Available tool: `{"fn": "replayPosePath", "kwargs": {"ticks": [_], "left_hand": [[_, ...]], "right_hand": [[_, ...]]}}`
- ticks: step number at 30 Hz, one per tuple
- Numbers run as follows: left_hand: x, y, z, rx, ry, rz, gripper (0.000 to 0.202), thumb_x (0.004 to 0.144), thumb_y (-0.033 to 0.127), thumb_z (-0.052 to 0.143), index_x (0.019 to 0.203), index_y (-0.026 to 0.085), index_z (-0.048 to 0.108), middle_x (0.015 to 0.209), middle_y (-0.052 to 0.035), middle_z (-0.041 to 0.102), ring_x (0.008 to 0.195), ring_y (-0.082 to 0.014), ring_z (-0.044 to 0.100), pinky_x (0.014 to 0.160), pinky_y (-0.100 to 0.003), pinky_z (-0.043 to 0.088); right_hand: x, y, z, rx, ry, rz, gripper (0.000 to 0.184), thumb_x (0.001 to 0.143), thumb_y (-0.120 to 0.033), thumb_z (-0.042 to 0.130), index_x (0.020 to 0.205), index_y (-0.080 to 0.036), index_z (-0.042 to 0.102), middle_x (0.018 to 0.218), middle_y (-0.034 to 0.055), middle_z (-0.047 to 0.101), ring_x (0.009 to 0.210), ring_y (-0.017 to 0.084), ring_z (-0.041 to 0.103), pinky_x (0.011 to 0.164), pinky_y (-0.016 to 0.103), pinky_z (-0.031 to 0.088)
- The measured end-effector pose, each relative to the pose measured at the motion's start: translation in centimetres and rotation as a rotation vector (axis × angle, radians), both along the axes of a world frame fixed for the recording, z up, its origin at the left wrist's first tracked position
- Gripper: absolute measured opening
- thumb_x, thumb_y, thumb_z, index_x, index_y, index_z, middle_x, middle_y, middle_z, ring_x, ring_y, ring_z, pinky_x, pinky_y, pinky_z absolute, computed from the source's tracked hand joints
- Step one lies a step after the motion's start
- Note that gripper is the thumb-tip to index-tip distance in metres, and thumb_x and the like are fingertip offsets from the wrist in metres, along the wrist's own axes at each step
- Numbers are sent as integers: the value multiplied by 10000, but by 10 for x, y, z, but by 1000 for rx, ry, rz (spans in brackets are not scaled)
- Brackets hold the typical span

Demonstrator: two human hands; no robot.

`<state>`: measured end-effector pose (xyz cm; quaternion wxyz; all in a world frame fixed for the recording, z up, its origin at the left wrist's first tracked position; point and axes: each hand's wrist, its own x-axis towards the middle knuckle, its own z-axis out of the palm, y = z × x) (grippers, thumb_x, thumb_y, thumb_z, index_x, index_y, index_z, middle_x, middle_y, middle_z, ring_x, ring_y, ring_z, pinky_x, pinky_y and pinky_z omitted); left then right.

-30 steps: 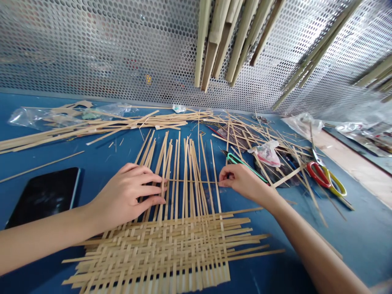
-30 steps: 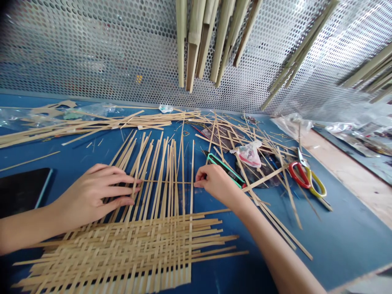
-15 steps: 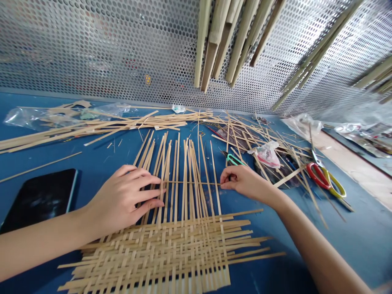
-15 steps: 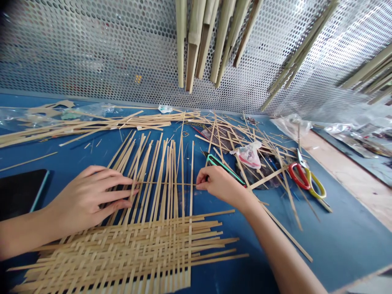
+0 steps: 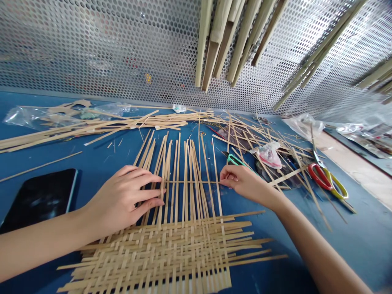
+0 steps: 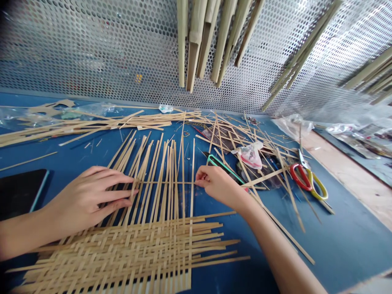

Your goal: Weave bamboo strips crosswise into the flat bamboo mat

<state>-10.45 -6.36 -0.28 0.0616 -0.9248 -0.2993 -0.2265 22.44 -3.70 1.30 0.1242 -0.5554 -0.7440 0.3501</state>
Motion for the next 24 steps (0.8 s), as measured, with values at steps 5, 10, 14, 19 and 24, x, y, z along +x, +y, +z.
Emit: {"fn": "replayPosePath", "kwargs": {"ticks": [5,10,14,19,24], "left_hand": [[1,-1,-3,12,-26,16,333,1014,380,451,880,310,748,1000,19,737,969,-186,608,887,-346,384],[1,-4,0,-6,-18,24,283,1000,367,487,911,309,749,995,30,744,969,-179,626,883,-342,390],[0,-6,2,-35,33,42,172,950,292,581,916,285,750,1029,16,745,988,-193,627,906,-355,386],[1,-6,2,-21,10,43,209,957,307,565,866,289,753,1026,7,739,966,-205,620,890,-368,391],[3,-6,3,-18,18,43,256,977,315,515,872,284,747,1002,-3,729,957,-218,619,884,-383,397]], "right_hand": [[0,3,-5,-28,39,4,67,824,-182,599,762,-178,625,592,-39,518,547,116,451,524,239,322],[2,6,-10,-24,59,8,88,810,-223,615,758,-171,663,606,-25,546,555,114,452,524,236,327],[6,8,-10,-41,65,17,127,803,-277,635,772,-170,697,609,-16,566,539,115,453,519,244,339],[8,10,-9,-78,66,20,161,792,-317,646,789,-173,717,581,-21,554,532,122,461,508,249,332],[8,10,-7,-95,101,24,159,788,-326,647,797,-174,693,591,-28,551,544,120,472,514,247,335]]}}
